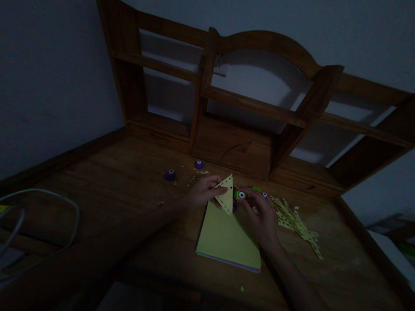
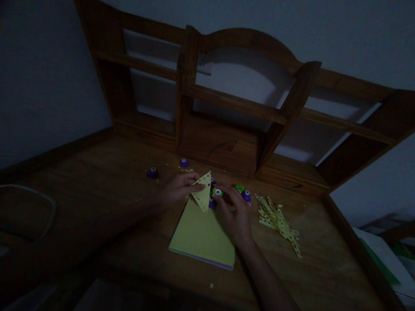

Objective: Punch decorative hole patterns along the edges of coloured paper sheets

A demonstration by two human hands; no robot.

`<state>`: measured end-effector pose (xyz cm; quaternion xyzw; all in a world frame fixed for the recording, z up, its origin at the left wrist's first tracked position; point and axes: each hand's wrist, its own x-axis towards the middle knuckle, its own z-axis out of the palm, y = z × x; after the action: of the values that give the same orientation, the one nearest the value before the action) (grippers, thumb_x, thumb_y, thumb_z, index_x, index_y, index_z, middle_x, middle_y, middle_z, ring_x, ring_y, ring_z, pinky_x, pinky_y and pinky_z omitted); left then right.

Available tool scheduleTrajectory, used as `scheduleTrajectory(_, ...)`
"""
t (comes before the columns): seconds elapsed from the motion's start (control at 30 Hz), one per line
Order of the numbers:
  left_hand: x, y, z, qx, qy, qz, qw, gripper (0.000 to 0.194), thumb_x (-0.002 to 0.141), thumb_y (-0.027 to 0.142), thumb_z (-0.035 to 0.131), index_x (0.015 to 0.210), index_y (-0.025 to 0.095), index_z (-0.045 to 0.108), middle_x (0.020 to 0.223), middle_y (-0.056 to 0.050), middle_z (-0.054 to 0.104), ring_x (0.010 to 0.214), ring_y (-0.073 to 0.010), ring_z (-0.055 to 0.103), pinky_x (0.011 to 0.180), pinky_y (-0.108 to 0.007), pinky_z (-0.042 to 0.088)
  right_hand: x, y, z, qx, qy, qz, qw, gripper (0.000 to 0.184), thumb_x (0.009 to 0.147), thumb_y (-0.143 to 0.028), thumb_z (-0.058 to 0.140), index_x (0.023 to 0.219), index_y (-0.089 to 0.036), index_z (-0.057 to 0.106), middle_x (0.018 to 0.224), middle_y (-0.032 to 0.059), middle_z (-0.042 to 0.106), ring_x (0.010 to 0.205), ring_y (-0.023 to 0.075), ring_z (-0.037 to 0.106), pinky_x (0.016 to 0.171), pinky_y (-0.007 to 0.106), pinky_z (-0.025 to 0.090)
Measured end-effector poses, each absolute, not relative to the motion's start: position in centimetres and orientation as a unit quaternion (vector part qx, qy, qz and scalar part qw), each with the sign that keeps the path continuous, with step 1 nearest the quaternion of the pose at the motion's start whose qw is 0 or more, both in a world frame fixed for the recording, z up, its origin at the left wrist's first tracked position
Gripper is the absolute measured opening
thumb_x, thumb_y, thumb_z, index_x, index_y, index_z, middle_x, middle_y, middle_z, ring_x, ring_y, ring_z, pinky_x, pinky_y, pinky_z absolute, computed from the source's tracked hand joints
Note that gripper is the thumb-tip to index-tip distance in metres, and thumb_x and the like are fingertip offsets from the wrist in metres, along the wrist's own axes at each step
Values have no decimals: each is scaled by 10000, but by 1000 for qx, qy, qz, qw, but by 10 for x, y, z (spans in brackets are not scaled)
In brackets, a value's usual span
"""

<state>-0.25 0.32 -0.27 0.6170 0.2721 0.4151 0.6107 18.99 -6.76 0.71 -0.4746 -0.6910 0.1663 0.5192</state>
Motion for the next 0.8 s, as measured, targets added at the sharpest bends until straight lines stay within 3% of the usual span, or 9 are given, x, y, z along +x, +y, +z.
scheduleTrajectory(0.8, -4, 0, 0, 695, 264, 428, 514, 286, 774, 409, 673, 775, 154, 545, 744, 10, 582, 683, -121, 577, 598, -201, 407, 188, -71, 10, -472, -686, 177, 525, 225, 849, -341, 631, 1053, -253, 669, 1084, 51, 671, 934, 212, 646, 816, 348, 536)
